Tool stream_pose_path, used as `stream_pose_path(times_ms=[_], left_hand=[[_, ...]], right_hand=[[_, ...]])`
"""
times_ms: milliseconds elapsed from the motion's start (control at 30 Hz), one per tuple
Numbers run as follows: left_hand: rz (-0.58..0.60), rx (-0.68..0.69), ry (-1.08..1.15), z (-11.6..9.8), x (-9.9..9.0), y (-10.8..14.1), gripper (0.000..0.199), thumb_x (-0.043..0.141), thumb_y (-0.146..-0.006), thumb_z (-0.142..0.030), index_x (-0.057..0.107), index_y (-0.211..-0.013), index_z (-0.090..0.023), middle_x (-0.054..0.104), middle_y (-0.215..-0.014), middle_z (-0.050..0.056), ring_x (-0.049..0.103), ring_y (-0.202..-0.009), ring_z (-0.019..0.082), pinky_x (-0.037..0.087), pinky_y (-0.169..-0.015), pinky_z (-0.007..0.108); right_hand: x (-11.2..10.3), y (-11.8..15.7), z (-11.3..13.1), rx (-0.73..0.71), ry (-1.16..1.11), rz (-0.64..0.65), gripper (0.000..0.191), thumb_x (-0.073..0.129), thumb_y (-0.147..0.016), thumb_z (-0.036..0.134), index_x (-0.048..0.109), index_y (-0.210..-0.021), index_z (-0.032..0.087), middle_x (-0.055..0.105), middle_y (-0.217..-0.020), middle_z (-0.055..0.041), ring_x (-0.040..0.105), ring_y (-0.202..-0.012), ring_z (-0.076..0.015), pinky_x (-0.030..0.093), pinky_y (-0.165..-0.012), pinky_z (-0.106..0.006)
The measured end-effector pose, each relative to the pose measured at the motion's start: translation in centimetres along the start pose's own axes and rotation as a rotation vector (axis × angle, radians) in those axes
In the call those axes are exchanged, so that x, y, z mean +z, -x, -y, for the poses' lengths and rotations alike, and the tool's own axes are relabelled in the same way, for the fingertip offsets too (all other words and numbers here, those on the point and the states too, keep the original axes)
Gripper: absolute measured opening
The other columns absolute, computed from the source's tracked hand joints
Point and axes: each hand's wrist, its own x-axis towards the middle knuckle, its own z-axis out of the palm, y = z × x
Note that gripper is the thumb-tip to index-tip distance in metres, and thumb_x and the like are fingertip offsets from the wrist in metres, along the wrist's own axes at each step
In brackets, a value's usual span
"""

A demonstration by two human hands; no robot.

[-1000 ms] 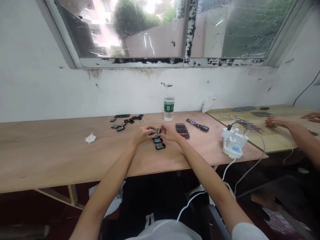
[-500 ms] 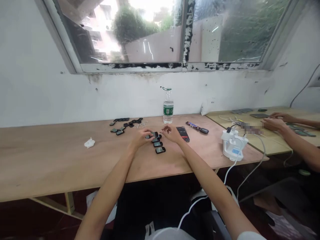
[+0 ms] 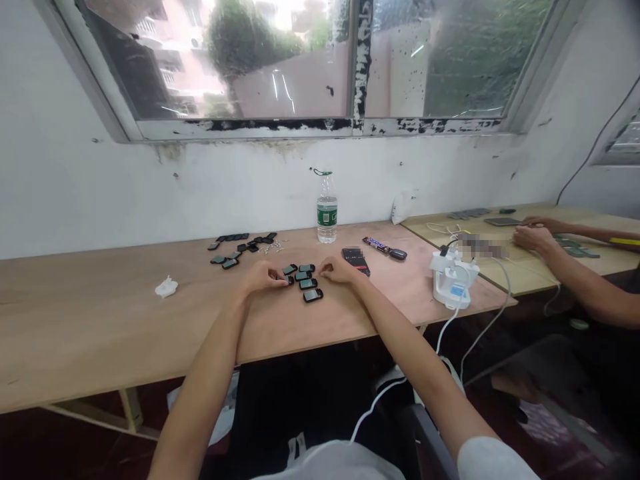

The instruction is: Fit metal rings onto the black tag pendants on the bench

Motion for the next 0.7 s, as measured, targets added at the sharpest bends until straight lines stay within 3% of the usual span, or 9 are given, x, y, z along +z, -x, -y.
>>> stream_pose_path(times_ms=[233,367,533,700], left_hand=[[0.045,-0.025,-0.04,-0.7,0.4,-0.2,0.041,0.089,-0.07,-0.062,0.085,-0.076,-0.022,0.078,-0.07,0.005,0.066,-0.061,0.018,0.044,-0.055,0.026],[0.037,-0.016,-0.067,-0.6,0.6,-0.2,0.034,0.09,-0.07,-0.056,0.083,-0.071,-0.023,0.077,-0.067,0.004,0.066,-0.06,0.018,0.044,-0.056,0.026],[0.053,-0.042,-0.101,-0.9,0.6,-0.1,0.028,0.09,-0.072,-0.051,0.083,-0.072,-0.024,0.075,-0.064,0.003,0.068,-0.062,0.02,0.046,-0.058,0.028],[0.028,-0.053,-0.07,-1.1,0.7,-0.1,0.033,0.091,-0.072,-0.057,0.087,-0.077,-0.025,0.08,-0.074,0.005,0.071,-0.069,0.023,0.049,-0.062,0.03]], right_hand=[[-0.5,-0.2,-0.7,0.019,0.016,-0.302,0.033,0.06,-0.076,0.0,0.081,-0.095,0.019,0.08,-0.106,-0.0096,0.071,-0.092,-0.0233,0.059,-0.094,-0.038],[-1.1,-0.3,-0.7,0.079,0.014,-0.376,0.031,0.058,-0.077,-0.001,0.079,-0.089,0.019,0.079,-0.1,-0.0079,0.07,-0.092,-0.0229,0.057,-0.093,-0.036],[-0.9,-0.3,-0.5,0.037,0.021,-0.313,0.026,0.062,-0.081,0.002,0.079,-0.09,0.019,0.08,-0.101,-0.0084,0.071,-0.093,-0.0228,0.057,-0.094,-0.037],[-0.7,0.1,0.0,-0.086,0.002,-0.101,0.027,0.063,-0.084,0.002,0.083,-0.087,0.021,0.083,-0.106,-0.0071,0.075,-0.103,-0.0227,0.057,-0.105,-0.038]])
